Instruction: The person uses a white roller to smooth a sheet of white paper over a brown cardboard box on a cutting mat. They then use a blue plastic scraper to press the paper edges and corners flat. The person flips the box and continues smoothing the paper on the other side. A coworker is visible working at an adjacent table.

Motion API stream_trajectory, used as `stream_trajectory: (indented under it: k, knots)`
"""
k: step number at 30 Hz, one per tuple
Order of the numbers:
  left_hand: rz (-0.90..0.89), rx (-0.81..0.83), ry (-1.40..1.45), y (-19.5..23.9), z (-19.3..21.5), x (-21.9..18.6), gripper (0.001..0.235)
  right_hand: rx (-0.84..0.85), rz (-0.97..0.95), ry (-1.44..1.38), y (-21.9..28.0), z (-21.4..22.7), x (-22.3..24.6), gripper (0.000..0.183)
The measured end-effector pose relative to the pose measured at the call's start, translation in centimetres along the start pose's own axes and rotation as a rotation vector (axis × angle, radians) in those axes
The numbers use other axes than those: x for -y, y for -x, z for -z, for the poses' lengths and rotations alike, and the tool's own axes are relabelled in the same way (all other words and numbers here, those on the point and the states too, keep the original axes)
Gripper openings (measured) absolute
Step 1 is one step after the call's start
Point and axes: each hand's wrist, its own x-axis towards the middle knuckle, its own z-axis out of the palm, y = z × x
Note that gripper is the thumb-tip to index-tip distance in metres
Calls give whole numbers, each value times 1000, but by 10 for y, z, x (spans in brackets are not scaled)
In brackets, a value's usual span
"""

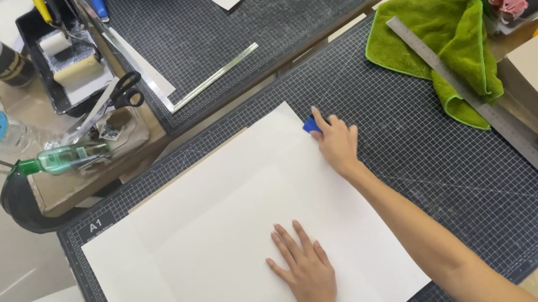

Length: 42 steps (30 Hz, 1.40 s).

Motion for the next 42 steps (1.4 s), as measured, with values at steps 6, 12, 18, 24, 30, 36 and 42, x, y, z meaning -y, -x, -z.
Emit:
stream_trajectory:
  k: [6, 12, 18, 24, 30, 36, 42]
  knots:
    - [11, 21, 81, 3, -8, -1, 61, -50, 27, -9, 62, 13, -36, 55]
    - [6, 38, 132, 2, 2, 1, 60, -4, 87, -34, 153, 46, -81, 57]
    - [-30, 257, 306, -2, 8, 6, 57, 196, 35, 88, 245, 84, -127, 55]
    - [-32, 242, 300, 0, 9, 6, 56, 276, 165, -80, 254, 102, -149, 51]
    - [4, 8, 71, 4, -3, 0, 62, 8, 748, -80, 128, 39, -95, 40]
    - [-5, -24, 25, -1, 4, 0, 64, -94, 725, 47, -19, 19, -32, 38]
    - [2, -12, 9, -2, 1, -1, 66, 183, 764, -37, -66, 16, -25, 37]
